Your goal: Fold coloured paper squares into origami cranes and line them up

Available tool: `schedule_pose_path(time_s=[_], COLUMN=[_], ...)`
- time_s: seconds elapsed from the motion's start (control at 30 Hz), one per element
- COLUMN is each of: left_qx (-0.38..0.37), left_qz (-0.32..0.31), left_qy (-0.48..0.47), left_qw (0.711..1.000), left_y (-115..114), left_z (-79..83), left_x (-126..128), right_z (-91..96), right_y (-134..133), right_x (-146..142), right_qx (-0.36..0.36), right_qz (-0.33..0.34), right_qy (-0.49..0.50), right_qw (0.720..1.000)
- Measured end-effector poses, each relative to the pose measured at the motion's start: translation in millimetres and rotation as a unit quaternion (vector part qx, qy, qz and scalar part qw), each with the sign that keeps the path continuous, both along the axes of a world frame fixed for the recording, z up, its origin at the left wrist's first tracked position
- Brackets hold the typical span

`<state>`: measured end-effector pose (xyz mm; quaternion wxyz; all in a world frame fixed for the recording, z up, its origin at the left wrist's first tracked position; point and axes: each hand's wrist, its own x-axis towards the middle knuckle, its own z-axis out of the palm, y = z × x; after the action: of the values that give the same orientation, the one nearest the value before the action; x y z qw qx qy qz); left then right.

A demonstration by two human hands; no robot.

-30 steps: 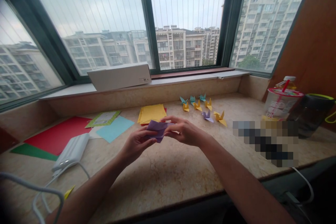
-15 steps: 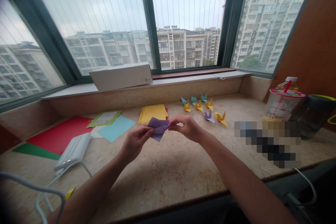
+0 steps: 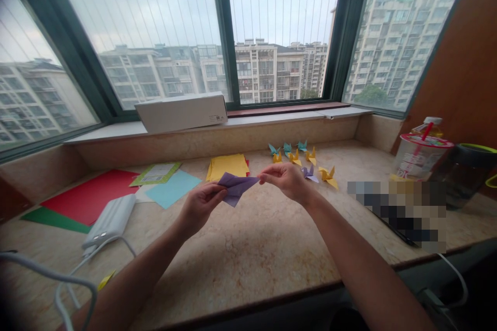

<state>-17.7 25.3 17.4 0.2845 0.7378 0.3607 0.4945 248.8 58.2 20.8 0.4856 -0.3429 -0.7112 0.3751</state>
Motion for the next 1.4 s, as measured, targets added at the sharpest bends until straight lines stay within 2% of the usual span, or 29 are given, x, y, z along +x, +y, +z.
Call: schedule_pose_path(time_s=[0.07,0.13,0.2,0.3,0.43,0.6,0.7,0.83,0.93,1.03,1.1,1.3,1.4], left_qx=[-0.010,-0.030,-0.058,-0.082,-0.095,-0.106,-0.101,-0.064,-0.079,-0.134,-0.145,-0.132,-0.143], left_qz=[0.020,0.043,0.048,0.021,-0.025,-0.060,-0.050,0.003,0.001,-0.009,-0.005,0.020,0.021], left_qy=[-0.036,-0.085,-0.133,-0.177,-0.212,-0.186,-0.130,-0.085,-0.087,-0.103,-0.125,-0.212,-0.251], left_qw=[0.999,0.995,0.988,0.980,0.972,0.975,0.985,0.994,0.993,0.986,0.982,0.968,0.957], left_y=[0,-1,-1,-2,-8,-18,-20,-18,-17,-17,-16,-12,-11], left_z=[-1.2,-3.7,-7.4,-13.3,-16.8,-13.7,-11.5,-9.0,-6.9,-4.7,-3.2,-4.3,-8.8], left_x=[1,4,8,16,24,25,22,17,17,18,18,18,20], right_z=[-0.4,-2.0,-4.8,-10.2,-15.0,-15.7,-12.6,-8.6,-8.4,-9.1,-10.0,-15.1,-14.6], right_y=[0,-2,-7,-16,-24,-24,-24,-30,-37,-42,-42,-31,-31], right_x=[-5,-15,-27,-46,-62,-64,-60,-56,-58,-61,-62,-59,-59], right_qx=[0.002,-0.013,-0.052,-0.082,-0.090,-0.106,-0.102,-0.129,-0.137,-0.100,-0.094,-0.128,-0.148], right_qz=[-0.050,-0.066,-0.022,0.085,0.110,0.108,0.109,0.150,0.202,0.188,0.168,0.091,0.073], right_qy=[0.074,0.134,0.126,0.051,0.091,0.137,0.129,0.045,-0.028,-0.057,-0.047,0.011,0.029], right_qw=[0.996,0.989,0.990,0.992,0.986,0.979,0.980,0.979,0.969,0.975,0.980,0.988,0.986])
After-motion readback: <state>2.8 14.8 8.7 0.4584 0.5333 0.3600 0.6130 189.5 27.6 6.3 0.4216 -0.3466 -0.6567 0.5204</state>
